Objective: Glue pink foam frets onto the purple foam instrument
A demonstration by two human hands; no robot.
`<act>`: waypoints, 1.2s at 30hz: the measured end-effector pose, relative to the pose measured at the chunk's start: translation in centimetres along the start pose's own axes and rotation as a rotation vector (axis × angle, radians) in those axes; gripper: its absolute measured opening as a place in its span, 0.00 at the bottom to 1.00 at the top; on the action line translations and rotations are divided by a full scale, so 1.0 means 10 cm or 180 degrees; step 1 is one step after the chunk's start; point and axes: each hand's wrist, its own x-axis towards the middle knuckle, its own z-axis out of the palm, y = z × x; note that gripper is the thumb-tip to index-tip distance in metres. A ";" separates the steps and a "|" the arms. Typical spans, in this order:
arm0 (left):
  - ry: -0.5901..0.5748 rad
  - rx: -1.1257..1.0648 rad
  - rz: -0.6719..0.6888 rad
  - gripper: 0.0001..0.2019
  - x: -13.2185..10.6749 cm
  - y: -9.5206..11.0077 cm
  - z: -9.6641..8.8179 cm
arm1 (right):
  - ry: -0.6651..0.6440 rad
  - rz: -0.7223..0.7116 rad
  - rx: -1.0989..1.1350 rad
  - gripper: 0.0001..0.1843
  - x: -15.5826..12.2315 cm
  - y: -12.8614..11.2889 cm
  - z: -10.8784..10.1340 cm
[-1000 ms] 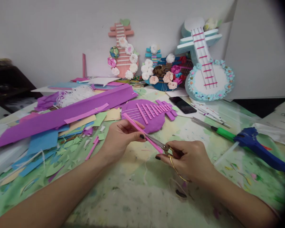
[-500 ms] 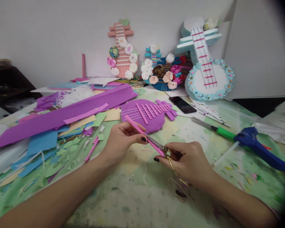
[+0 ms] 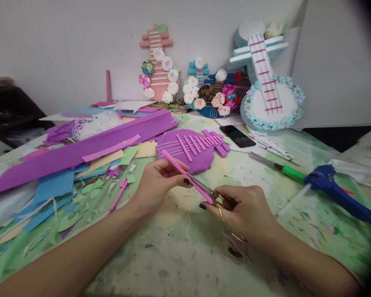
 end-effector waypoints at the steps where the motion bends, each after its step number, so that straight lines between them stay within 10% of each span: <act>1: -0.0012 0.0052 0.0034 0.08 0.00 0.00 0.00 | 0.0007 0.0004 -0.0021 0.19 0.00 0.00 0.01; 9: -0.0068 0.0158 0.0096 0.08 0.01 -0.02 -0.02 | -0.0388 0.0344 -0.0068 0.23 0.03 -0.03 -0.01; 13: 0.0076 0.0190 0.0053 0.09 0.03 0.00 -0.02 | -0.0745 0.0299 0.0116 0.03 0.04 -0.03 -0.06; 17: 0.0180 0.0088 0.0159 0.23 0.04 0.02 0.00 | -0.0806 0.0154 0.0583 0.19 0.03 0.01 -0.07; 24: 0.0250 0.0113 0.0415 0.41 0.03 0.06 0.03 | -0.0200 -0.0287 0.0662 0.10 -0.01 0.07 -0.01; 36: 0.0167 0.0141 0.0436 0.40 0.04 0.03 0.01 | 0.0222 -0.0430 0.0716 0.14 -0.03 0.04 0.02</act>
